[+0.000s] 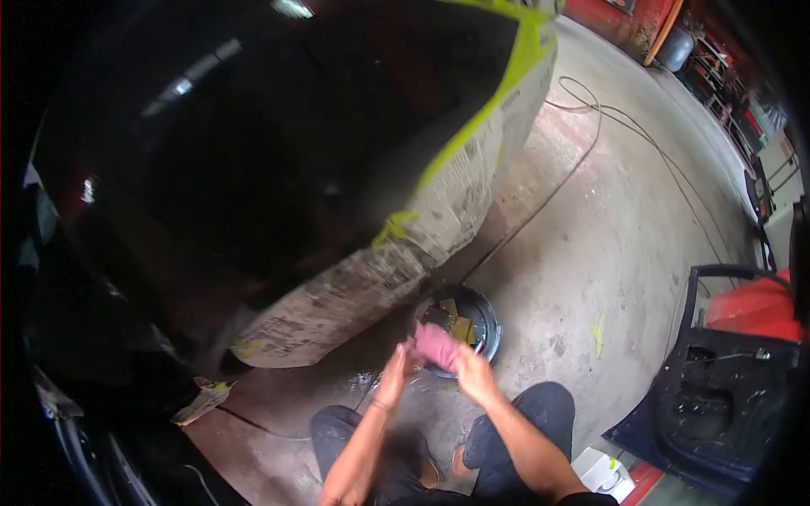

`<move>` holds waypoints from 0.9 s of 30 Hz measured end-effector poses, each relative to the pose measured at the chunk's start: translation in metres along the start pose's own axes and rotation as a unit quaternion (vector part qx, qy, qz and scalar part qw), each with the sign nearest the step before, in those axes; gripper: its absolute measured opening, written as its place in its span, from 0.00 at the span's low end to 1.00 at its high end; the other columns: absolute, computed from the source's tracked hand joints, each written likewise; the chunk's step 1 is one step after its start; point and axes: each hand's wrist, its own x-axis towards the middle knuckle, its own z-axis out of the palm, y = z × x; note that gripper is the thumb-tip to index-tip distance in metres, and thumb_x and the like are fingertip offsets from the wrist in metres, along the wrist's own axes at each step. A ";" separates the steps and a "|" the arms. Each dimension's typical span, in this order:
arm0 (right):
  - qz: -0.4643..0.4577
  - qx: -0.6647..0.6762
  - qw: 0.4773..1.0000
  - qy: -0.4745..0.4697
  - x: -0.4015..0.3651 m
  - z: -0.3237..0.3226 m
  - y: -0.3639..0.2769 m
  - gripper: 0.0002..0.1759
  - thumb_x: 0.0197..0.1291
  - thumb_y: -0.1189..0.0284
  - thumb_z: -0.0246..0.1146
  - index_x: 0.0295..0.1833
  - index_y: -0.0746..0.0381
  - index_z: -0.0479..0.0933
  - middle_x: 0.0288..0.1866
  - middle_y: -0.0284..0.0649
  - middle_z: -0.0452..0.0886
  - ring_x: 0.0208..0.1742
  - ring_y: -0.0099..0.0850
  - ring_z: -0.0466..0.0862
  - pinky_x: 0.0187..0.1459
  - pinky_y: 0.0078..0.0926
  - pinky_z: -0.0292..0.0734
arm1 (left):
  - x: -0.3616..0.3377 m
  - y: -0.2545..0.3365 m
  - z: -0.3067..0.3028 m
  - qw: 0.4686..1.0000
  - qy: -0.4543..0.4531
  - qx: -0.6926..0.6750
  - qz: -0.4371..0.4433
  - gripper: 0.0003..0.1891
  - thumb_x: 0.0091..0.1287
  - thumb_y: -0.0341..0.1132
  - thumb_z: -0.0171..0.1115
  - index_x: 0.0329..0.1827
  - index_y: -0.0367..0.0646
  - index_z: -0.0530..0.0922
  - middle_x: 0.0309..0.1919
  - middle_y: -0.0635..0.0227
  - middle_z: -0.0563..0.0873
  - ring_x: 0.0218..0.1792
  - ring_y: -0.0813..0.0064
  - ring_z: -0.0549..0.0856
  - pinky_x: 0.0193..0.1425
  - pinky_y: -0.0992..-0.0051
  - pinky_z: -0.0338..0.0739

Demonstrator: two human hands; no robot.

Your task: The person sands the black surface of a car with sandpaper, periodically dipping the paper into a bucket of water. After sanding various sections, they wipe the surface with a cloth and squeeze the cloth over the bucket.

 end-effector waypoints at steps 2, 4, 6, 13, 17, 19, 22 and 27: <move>-0.087 -0.004 0.996 0.010 -0.049 0.018 -0.048 0.19 0.79 0.67 0.60 0.67 0.65 0.82 0.55 0.55 0.91 0.59 0.47 0.91 0.60 0.44 0.84 | -0.047 0.010 0.008 0.986 -0.018 -0.150 -0.076 0.36 0.88 0.63 0.47 0.83 0.43 0.73 0.69 0.64 0.86 0.67 0.67 0.86 0.74 0.61 0.79; -0.101 -0.012 0.995 -0.010 -0.096 0.023 -0.086 0.18 0.78 0.66 0.63 0.66 0.64 0.82 0.48 0.52 0.92 0.48 0.42 0.93 0.51 0.43 0.86 | -0.109 0.010 0.010 0.997 0.059 -0.041 -0.005 0.26 0.89 0.48 0.57 0.81 0.42 0.76 0.67 0.65 0.87 0.64 0.69 0.87 0.71 0.65 0.81; -0.012 -0.033 0.996 -0.086 -0.130 0.004 -0.149 0.20 0.76 0.64 0.66 0.66 0.64 0.82 0.42 0.55 0.90 0.40 0.39 0.92 0.45 0.42 0.85 | -0.160 0.032 0.016 0.990 0.097 -0.101 -0.003 0.23 0.88 0.43 0.59 0.79 0.41 0.78 0.67 0.66 0.87 0.63 0.70 0.88 0.71 0.66 0.82; 0.172 0.038 0.984 -0.015 -0.171 -0.075 -0.258 0.16 0.85 0.65 0.60 0.59 0.66 0.84 0.43 0.36 0.89 0.44 0.24 0.84 0.50 0.28 0.80 | -0.318 0.196 0.081 0.961 0.045 -0.265 -0.068 0.22 0.85 0.33 0.62 0.78 0.35 0.77 0.69 0.61 0.86 0.70 0.69 0.85 0.76 0.69 0.79; 0.140 0.232 0.961 -0.049 -0.145 -0.142 -0.335 0.15 0.82 0.68 0.65 0.60 0.70 0.86 0.52 0.35 0.90 0.52 0.24 0.85 0.58 0.26 0.80 | -0.337 0.286 0.120 0.937 -0.076 -0.311 -0.141 0.24 0.81 0.28 0.66 0.78 0.35 0.76 0.70 0.60 0.86 0.73 0.67 0.84 0.80 0.65 0.77; 0.150 0.307 0.930 -0.137 -0.126 -0.194 -0.367 0.13 0.82 0.69 0.66 0.59 0.67 0.86 0.51 0.35 0.90 0.54 0.27 0.87 0.61 0.26 0.81 | -0.321 0.303 0.138 0.942 -0.036 -0.328 -0.064 0.22 0.79 0.28 0.68 0.74 0.35 0.78 0.69 0.60 0.87 0.71 0.67 0.85 0.81 0.63 0.76; 0.244 0.316 0.898 -0.183 -0.084 -0.276 -0.367 0.12 0.83 0.71 0.61 0.62 0.64 0.82 0.58 0.43 0.91 0.64 0.36 0.89 0.67 0.34 0.83 | -0.290 0.351 0.183 0.943 0.032 -0.328 0.049 0.19 0.77 0.31 0.72 0.68 0.38 0.81 0.65 0.62 0.89 0.66 0.69 0.87 0.76 0.64 0.80; 0.199 0.003 0.964 -0.178 -0.023 -0.366 -0.274 0.28 0.72 0.75 0.64 0.76 0.62 0.75 0.68 0.49 0.87 0.77 0.43 0.81 0.78 0.45 0.75 | -0.233 0.420 0.256 0.985 0.060 -0.163 -0.009 0.22 0.75 0.43 0.79 0.63 0.39 0.85 0.65 0.63 0.88 0.60 0.78 0.87 0.66 0.72 0.82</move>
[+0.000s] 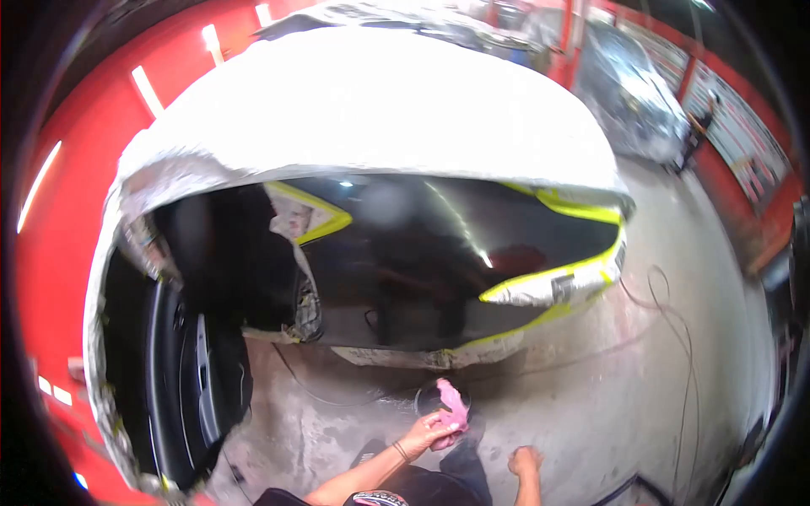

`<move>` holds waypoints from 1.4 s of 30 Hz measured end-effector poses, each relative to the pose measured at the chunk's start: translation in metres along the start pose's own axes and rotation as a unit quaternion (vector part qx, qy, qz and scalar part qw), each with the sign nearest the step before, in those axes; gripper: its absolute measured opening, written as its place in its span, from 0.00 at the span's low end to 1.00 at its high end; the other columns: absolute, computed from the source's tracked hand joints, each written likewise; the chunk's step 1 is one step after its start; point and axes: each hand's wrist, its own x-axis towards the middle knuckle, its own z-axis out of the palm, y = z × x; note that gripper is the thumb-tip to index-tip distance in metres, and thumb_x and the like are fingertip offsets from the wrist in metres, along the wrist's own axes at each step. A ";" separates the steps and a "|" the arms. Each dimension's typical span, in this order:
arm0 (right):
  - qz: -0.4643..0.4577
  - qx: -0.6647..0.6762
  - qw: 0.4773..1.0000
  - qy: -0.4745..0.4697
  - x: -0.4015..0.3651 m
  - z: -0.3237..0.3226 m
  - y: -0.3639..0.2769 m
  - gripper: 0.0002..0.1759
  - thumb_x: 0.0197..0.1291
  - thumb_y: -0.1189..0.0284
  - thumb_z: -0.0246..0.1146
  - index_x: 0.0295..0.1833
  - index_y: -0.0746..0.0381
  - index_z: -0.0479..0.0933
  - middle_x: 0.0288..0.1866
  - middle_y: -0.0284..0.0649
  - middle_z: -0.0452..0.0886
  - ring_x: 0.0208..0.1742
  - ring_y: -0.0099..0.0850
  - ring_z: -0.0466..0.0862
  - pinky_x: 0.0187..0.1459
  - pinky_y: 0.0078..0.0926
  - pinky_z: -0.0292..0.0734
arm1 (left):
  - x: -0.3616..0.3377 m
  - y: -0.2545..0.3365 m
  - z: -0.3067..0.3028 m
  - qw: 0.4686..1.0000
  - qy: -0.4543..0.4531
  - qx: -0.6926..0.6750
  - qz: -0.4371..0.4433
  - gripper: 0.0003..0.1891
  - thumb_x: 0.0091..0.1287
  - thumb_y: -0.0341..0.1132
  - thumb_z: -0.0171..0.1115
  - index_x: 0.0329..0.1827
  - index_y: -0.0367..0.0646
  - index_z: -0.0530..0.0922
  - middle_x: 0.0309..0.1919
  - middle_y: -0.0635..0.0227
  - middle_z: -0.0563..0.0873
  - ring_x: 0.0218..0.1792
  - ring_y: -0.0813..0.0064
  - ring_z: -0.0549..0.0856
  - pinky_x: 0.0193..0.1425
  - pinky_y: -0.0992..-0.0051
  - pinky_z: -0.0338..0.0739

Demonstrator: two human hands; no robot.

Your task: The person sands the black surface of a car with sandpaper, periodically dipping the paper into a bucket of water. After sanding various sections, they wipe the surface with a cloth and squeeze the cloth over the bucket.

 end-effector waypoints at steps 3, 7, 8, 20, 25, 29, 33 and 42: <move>-0.207 -0.184 0.961 -0.018 -0.015 -0.027 -0.037 0.39 0.65 0.77 0.67 0.83 0.60 0.71 0.72 0.49 0.85 0.81 0.45 0.77 0.81 0.46 0.73 | 0.061 -0.075 0.007 0.967 -0.007 0.250 0.052 0.25 0.78 0.51 0.72 0.67 0.41 0.86 0.56 0.66 0.91 0.57 0.75 0.87 0.62 0.70 0.83; -0.319 -0.128 0.911 -0.228 -0.057 0.006 -0.191 0.30 0.65 0.80 0.67 0.74 0.64 0.80 0.61 0.44 0.89 0.67 0.37 0.87 0.67 0.34 0.85 | 0.060 -0.070 0.054 0.982 -0.118 0.129 0.074 0.31 0.74 0.44 0.79 0.75 0.43 0.78 0.56 0.66 0.88 0.58 0.78 0.86 0.55 0.76 0.84; -0.278 -0.138 0.913 -0.263 -0.045 0.006 -0.206 0.26 0.65 0.80 0.67 0.70 0.65 0.82 0.57 0.42 0.90 0.62 0.34 0.88 0.64 0.32 0.86 | 0.026 -0.031 0.064 0.990 -0.093 0.082 0.071 0.31 0.74 0.41 0.79 0.76 0.44 0.77 0.56 0.68 0.87 0.57 0.79 0.86 0.53 0.77 0.85; -0.529 -0.437 0.483 -0.545 -0.173 0.124 -0.333 0.26 0.75 0.59 0.72 0.70 0.64 0.84 0.60 0.54 0.91 0.64 0.51 0.89 0.65 0.43 0.85 | -0.059 -0.027 0.061 0.778 0.123 -0.530 0.313 0.27 0.84 0.43 0.62 0.82 0.46 0.71 0.70 0.59 0.85 0.74 0.65 0.82 0.82 0.61 0.77; -0.357 -0.356 0.557 -0.660 -0.208 0.147 -0.401 0.26 0.78 0.58 0.69 0.70 0.66 0.83 0.57 0.50 0.91 0.51 0.47 0.94 0.58 0.44 0.87 | -0.084 0.023 0.133 0.785 0.235 -0.034 0.572 0.21 0.77 0.38 0.68 0.70 0.42 0.80 0.63 0.63 0.86 0.67 0.66 0.84 0.79 0.62 0.76; 0.126 0.245 0.588 -0.760 -0.171 0.145 -0.340 0.38 0.87 0.44 0.52 0.84 0.62 0.70 0.61 0.47 0.88 0.59 0.44 0.89 0.62 0.44 0.84 | -0.025 0.014 0.176 0.666 0.071 -0.353 0.653 0.17 0.80 0.37 0.61 0.68 0.43 0.80 0.63 0.67 0.86 0.68 0.71 0.84 0.76 0.67 0.78; 0.093 0.234 0.802 -0.541 -0.155 0.052 -0.288 0.38 0.89 0.49 0.51 0.92 0.58 0.57 0.79 0.45 0.81 0.69 0.37 0.85 0.71 0.40 0.79 | 0.007 -0.004 0.211 0.615 -0.014 -0.561 0.553 0.20 0.86 0.47 0.52 0.69 0.45 0.81 0.63 0.68 0.87 0.68 0.74 0.85 0.73 0.70 0.80; 0.039 0.281 0.895 -0.344 -0.181 -0.115 -0.221 0.31 0.84 0.51 0.55 0.82 0.56 0.73 0.78 0.46 0.79 0.84 0.44 0.71 0.86 0.54 0.60 | -0.044 0.025 0.293 0.861 0.122 0.367 0.331 0.14 0.69 0.39 0.68 0.51 0.40 0.89 0.53 0.52 0.91 0.54 0.53 0.90 0.61 0.56 0.84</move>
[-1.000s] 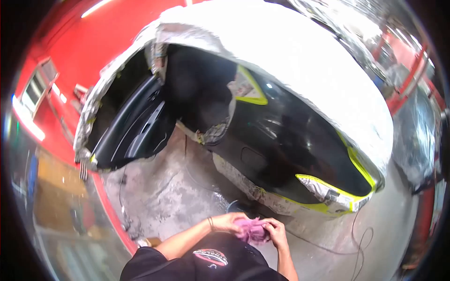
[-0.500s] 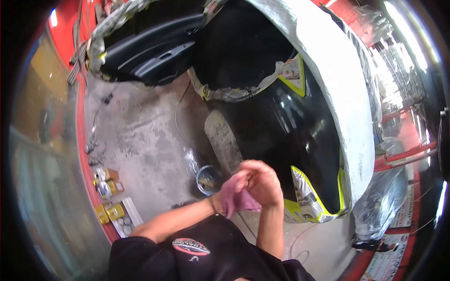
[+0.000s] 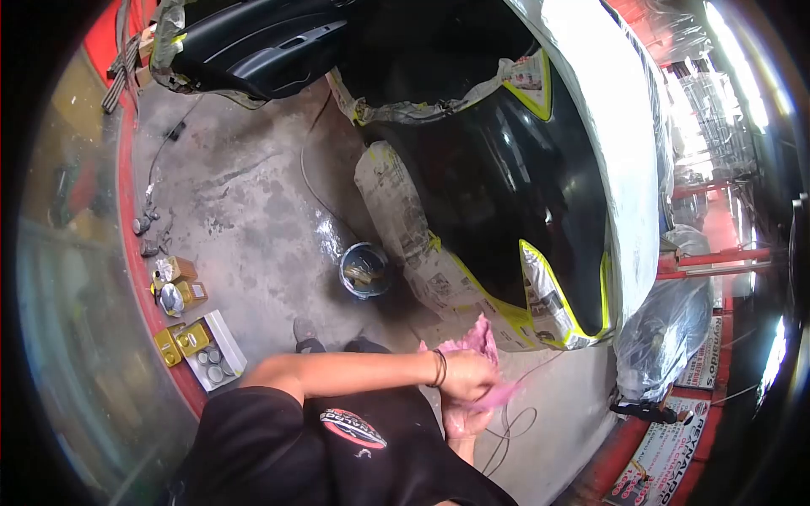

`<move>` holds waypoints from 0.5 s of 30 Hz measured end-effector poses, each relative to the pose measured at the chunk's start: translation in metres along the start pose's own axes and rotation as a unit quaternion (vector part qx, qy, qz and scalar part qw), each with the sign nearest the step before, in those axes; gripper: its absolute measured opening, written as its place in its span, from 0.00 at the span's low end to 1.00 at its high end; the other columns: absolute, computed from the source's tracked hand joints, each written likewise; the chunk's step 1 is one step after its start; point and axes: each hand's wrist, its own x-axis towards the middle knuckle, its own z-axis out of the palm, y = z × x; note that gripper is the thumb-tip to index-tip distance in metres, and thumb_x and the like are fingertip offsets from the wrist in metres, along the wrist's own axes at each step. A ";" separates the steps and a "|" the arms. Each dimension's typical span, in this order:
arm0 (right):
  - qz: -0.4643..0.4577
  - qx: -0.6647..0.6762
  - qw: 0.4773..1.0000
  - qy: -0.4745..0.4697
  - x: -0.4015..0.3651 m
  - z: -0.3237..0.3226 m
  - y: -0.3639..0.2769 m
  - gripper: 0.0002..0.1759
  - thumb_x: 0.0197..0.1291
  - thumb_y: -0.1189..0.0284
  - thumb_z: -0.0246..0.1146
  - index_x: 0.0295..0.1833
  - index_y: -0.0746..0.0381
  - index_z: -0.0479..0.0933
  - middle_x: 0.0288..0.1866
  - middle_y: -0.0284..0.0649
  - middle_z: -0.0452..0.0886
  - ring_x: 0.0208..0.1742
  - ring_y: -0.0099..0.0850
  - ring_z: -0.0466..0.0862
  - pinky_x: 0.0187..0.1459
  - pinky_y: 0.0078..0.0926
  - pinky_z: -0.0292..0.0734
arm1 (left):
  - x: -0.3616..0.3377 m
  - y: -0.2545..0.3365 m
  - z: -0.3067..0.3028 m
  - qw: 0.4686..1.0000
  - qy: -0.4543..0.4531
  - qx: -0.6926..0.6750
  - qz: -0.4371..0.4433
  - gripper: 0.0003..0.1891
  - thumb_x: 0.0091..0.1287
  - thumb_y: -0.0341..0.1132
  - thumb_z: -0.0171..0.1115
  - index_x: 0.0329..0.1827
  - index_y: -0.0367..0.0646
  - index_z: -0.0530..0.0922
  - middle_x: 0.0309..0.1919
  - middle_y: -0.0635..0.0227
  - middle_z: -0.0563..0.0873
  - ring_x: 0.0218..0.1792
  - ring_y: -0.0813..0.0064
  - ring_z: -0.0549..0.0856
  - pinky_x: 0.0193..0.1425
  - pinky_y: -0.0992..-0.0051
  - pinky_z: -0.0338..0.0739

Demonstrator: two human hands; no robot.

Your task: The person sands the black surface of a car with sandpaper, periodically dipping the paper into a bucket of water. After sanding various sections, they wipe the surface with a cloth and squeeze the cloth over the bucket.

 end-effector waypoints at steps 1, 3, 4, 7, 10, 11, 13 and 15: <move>-0.008 -0.022 1.000 0.002 0.003 -0.003 -0.006 0.31 0.83 0.52 0.54 0.81 0.57 0.73 0.78 0.45 0.79 0.84 0.43 0.71 0.86 0.52 0.60 | 0.007 -0.015 0.025 0.983 0.057 0.114 0.130 0.16 0.69 0.40 0.69 0.55 0.40 0.89 0.54 0.52 0.91 0.56 0.53 0.89 0.63 0.55 0.83; -0.032 -0.098 0.995 0.005 0.019 -0.010 -0.020 0.30 0.83 0.53 0.54 0.81 0.57 0.73 0.78 0.44 0.79 0.83 0.41 0.72 0.86 0.48 0.60 | 0.009 -0.027 0.042 0.959 0.080 0.097 0.254 0.18 0.71 0.40 0.71 0.59 0.39 0.89 0.58 0.52 0.89 0.61 0.54 0.88 0.67 0.54 0.81; -0.047 -0.153 0.987 0.005 0.027 -0.011 -0.029 0.30 0.83 0.54 0.54 0.81 0.57 0.73 0.78 0.43 0.79 0.83 0.40 0.72 0.86 0.46 0.60 | -0.002 -0.013 0.025 0.968 0.049 -0.031 0.245 0.18 0.72 0.39 0.72 0.60 0.38 0.89 0.61 0.51 0.88 0.64 0.54 0.86 0.69 0.54 0.80; -0.112 -0.357 0.927 0.004 0.048 -0.007 -0.061 0.29 0.82 0.56 0.53 0.80 0.58 0.72 0.78 0.41 0.78 0.82 0.37 0.73 0.86 0.40 0.60 | -0.036 0.030 -0.027 0.911 -0.127 -0.348 0.182 0.24 0.74 0.37 0.76 0.70 0.38 0.86 0.66 0.52 0.87 0.68 0.52 0.85 0.74 0.58 0.78; -0.227 -0.625 0.747 -0.023 0.070 0.004 -0.106 0.28 0.81 0.58 0.52 0.79 0.59 0.72 0.79 0.40 0.78 0.82 0.34 0.73 0.86 0.34 0.61 | -0.035 0.079 -0.030 0.865 -0.128 -0.376 0.308 0.19 0.72 0.33 0.79 0.61 0.33 0.89 0.55 0.52 0.91 0.55 0.58 0.90 0.62 0.60 0.82; -0.269 -0.705 0.655 -0.034 0.077 0.011 -0.124 0.28 0.81 0.58 0.52 0.79 0.59 0.72 0.79 0.39 0.77 0.82 0.33 0.73 0.85 0.32 0.61 | -0.027 0.086 -0.023 0.874 -0.082 -0.371 0.302 0.15 0.73 0.31 0.78 0.57 0.32 0.89 0.50 0.54 0.92 0.50 0.60 0.90 0.58 0.61 0.82; -0.310 -0.826 0.467 -0.058 0.094 0.025 -0.167 0.28 0.80 0.60 0.52 0.78 0.59 0.72 0.79 0.38 0.77 0.81 0.31 0.74 0.85 0.29 0.61 | -0.016 0.113 -0.014 0.879 0.004 -0.430 0.205 0.06 0.74 0.26 0.75 0.48 0.31 0.89 0.39 0.57 0.93 0.41 0.61 0.91 0.49 0.64 0.82; -0.311 -0.750 0.574 -0.108 0.112 0.029 -0.217 0.28 0.83 0.61 0.49 0.81 0.62 0.69 0.82 0.43 0.74 0.83 0.35 0.71 0.89 0.34 0.57 | 0.004 0.137 -0.008 0.844 0.065 -0.498 0.189 0.06 0.74 0.24 0.75 0.49 0.31 0.89 0.43 0.54 0.93 0.44 0.61 0.91 0.49 0.65 0.83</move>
